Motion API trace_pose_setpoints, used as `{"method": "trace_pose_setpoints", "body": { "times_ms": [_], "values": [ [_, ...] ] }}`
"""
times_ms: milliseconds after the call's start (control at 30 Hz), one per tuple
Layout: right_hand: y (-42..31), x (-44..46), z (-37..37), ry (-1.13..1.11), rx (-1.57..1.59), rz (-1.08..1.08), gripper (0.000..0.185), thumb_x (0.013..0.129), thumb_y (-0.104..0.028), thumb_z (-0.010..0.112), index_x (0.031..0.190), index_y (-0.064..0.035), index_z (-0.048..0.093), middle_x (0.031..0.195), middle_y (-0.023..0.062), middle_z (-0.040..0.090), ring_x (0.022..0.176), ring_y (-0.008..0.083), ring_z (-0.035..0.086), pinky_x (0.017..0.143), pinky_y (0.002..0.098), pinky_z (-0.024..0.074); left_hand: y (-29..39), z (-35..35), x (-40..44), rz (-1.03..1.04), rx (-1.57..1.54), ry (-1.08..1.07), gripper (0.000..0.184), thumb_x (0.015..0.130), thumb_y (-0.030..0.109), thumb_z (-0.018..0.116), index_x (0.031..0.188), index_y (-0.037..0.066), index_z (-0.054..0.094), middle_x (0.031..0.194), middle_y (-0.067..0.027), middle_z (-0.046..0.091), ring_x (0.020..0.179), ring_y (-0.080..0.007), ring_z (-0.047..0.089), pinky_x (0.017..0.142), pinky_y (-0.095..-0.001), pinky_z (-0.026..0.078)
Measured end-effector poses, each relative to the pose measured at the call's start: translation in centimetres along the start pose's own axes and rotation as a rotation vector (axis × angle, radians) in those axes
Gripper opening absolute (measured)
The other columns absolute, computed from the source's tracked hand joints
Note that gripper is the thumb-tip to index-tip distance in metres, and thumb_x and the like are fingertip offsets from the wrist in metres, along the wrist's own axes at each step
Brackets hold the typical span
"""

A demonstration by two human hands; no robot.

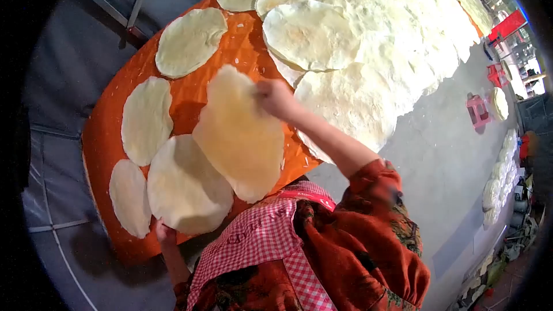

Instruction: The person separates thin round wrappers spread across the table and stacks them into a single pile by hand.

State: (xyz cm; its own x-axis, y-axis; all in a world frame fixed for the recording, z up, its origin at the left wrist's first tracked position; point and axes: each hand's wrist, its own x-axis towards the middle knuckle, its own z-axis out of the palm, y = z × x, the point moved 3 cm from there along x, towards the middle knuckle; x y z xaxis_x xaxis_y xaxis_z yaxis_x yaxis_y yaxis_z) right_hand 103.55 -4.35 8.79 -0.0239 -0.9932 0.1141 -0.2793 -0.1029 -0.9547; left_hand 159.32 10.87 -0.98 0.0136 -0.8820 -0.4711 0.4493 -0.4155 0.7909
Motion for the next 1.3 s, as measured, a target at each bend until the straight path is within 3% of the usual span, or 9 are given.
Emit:
{"method": "trace_pose_setpoints", "body": {
  "times_ms": [133, 233, 300, 433, 567, 867, 1033, 1100, 1300],
  "values": [
    [5.5, -0.9, -8.0, -0.076, -0.062, 0.381, 0.016, 0.083, -0.013, 0.061, 0.088, 0.0014, 0.062, 0.068, 0.0009, 0.059, 0.06, 0.0099, 0.057, 0.053, 0.0276, 0.0468, 1.4, 3.4, -1.6, 0.109, -0.028, 0.134, 0.045, 0.093, 0.021, 0.035, 0.132, -0.001, 0.038, 0.132, -0.0124, 0.047, 0.12, -0.0279, 0.047, 0.101, -0.0427, 0.037],
    [6.0, -3.0, -10.7, 0.134, -1.018, 0.197, 0.023, 0.079, -0.015, 0.064, 0.096, -0.0005, 0.061, 0.096, 0.0203, 0.062, 0.079, 0.039, 0.061, 0.07, 0.042, 0.0508, 2.6, 6.1, -1.9, 0.103, -0.094, 0.193, 0.045, 0.091, 0.019, 0.041, 0.131, 0.0, 0.039, 0.132, -0.0117, 0.048, 0.121, -0.0265, 0.046, 0.102, -0.0415, 0.036],
    [5.0, -3.6, -8.9, 0.197, -0.975, -0.096, 0.028, 0.077, -0.012, 0.066, 0.102, -0.0016, 0.06, 0.107, 0.0179, 0.059, 0.084, 0.0336, 0.062, 0.073, 0.0397, 0.051, 2.8, 6.4, -1.3, 0.107, -0.115, 0.155, 0.046, 0.088, 0.019, 0.048, 0.13, 0.0, 0.042, 0.131, -0.0106, 0.049, 0.121, -0.026, 0.046, 0.103, -0.0413, 0.036],
    [1.6, -4.6, 3.8, -0.259, -0.013, 0.13, 0.042, 0.078, -0.02, 0.07, 0.114, -0.0028, 0.057, 0.11, 0.0128, 0.061, 0.098, 0.0212, 0.061, 0.077, 0.035, 0.051, 4.3, 11.4, -0.5, 0.188, -0.021, 0.152, 0.044, 0.086, 0.013, 0.053, 0.127, 0.0, 0.044, 0.124, -0.0089, 0.054, 0.115, -0.023, 0.05, 0.099, -0.0385, 0.039],
    [-8.4, -8.8, 18.6, -0.601, -0.118, -0.188, 0.084, 0.074, -0.037, 0.073, 0.136, 0.0006, 0.032, 0.123, 0.0253, 0.051, 0.106, 0.0357, 0.056, 0.086, 0.0365, 0.049, 4.9, 16.0, 0.2, 0.193, 0.068, 0.086, 0.037, 0.08, 0.01, 0.058, 0.116, -0.001, 0.054, 0.112, -0.0109, 0.059, 0.103, -0.0224, 0.058, 0.088, -0.0382, 0.047],
    [-7.0, -3.0, 34.0, -0.416, -0.401, -0.136, 0.013, 0.071, -0.007, 0.059, 0.082, -0.0009, 0.06, 0.081, 0.0223, 0.062, 0.08, 0.0399, 0.061, 0.068, 0.0457, 0.0473, 6.0, 9.7, 0.5, 0.188, 0.179, 0.07, 0.028, 0.089, 0.017, 0.059, 0.114, 0.004, 0.054, 0.103, -0.0047, 0.059, 0.094, -0.014, 0.057, 0.077, -0.0284, 0.047],
    [-13.4, 8.8, 24.1, 0.026, -0.35, -0.38, 0.021, 0.072, -0.01, 0.06, 0.09, -0.0012, 0.064, 0.076, 0.0144, 0.065, 0.073, 0.0257, 0.064, 0.066, 0.0388, 0.0492, 5.3, 1.3, 5.5, 0.305, 0.208, -0.02, 0.018, 0.091, 0.018, 0.058, 0.101, 0.004, 0.056, 0.095, -0.0047, 0.06, 0.08, -0.0125, 0.058, 0.07, -0.0263, 0.049],
    [-19.8, 10.0, 16.3, 0.104, -0.553, -0.133, 0.019, 0.072, -0.005, 0.062, 0.09, -0.0021, 0.065, 0.079, 0.0089, 0.067, 0.071, 0.0152, 0.063, 0.063, 0.0348, 0.0501, 5.1, 0.7, 7.4, 0.439, 0.294, -0.061, 0.013, 0.091, 0.018, 0.057, 0.092, 0.004, 0.057, 0.089, -0.0037, 0.059, 0.075, -0.0108, 0.058, 0.067, -0.0249, 0.05],
    [-10.5, 13.1, -6.1, 0.48, -0.188, -0.082, 0.033, 0.072, -0.002, 0.06, 0.105, -0.0007, 0.061, 0.076, 0.0014, 0.061, 0.065, 0.0136, 0.058, 0.061, 0.0307, 0.0496, 3.6, 2.1, 13.7, 0.757, 0.78, -0.098, 0.011, 0.088, 0.014, 0.055, 0.088, 0.003, 0.055, 0.083, -0.0076, 0.055, 0.076, -0.0214, 0.056, 0.067, -0.0321, 0.047]
  ]
}}
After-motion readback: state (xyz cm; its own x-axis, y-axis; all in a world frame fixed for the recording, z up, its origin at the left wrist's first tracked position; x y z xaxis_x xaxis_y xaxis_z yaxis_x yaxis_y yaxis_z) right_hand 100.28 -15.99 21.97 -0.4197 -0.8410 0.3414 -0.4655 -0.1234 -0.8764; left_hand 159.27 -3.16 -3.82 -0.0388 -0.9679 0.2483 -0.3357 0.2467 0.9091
